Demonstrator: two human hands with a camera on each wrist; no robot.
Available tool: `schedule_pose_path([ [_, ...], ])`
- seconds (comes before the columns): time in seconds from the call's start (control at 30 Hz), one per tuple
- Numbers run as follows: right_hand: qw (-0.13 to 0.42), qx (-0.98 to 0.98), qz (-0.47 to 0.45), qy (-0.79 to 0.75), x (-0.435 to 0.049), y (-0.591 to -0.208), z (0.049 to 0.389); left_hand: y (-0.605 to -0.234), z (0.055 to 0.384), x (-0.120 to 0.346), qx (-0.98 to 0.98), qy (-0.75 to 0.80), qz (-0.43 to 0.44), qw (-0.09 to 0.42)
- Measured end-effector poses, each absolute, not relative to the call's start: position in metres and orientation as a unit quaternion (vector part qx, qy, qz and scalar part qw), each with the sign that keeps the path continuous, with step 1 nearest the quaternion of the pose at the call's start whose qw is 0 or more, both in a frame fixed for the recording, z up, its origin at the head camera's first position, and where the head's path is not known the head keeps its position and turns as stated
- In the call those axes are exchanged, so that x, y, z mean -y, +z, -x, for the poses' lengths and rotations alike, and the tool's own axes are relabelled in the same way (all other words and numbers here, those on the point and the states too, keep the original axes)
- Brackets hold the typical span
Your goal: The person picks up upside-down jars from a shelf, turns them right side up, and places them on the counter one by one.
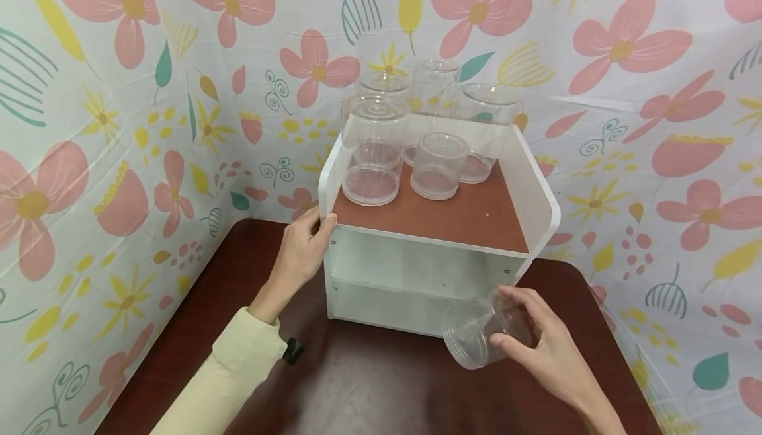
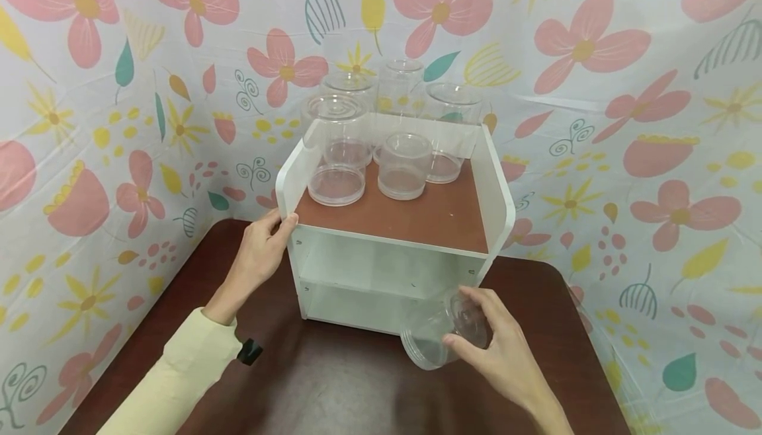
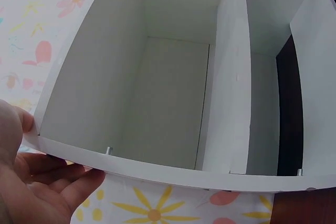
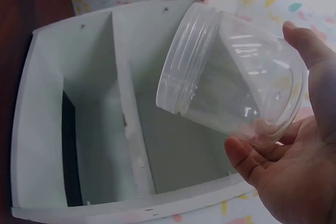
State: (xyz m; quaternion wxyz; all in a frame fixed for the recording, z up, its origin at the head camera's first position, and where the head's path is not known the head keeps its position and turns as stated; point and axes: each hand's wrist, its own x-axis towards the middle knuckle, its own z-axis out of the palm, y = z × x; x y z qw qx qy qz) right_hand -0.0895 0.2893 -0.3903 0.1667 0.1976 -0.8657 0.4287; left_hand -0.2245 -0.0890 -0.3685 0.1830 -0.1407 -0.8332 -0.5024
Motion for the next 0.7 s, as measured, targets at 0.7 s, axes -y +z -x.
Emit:
schedule_pose_path([
  [0.7, 0.110, 0.830, -0.169, 0.520, -0.277, -0.434, 0.095, -0.380, 0.220, 0.092, 0.800, -0.553, 0.139, 0.188],
])
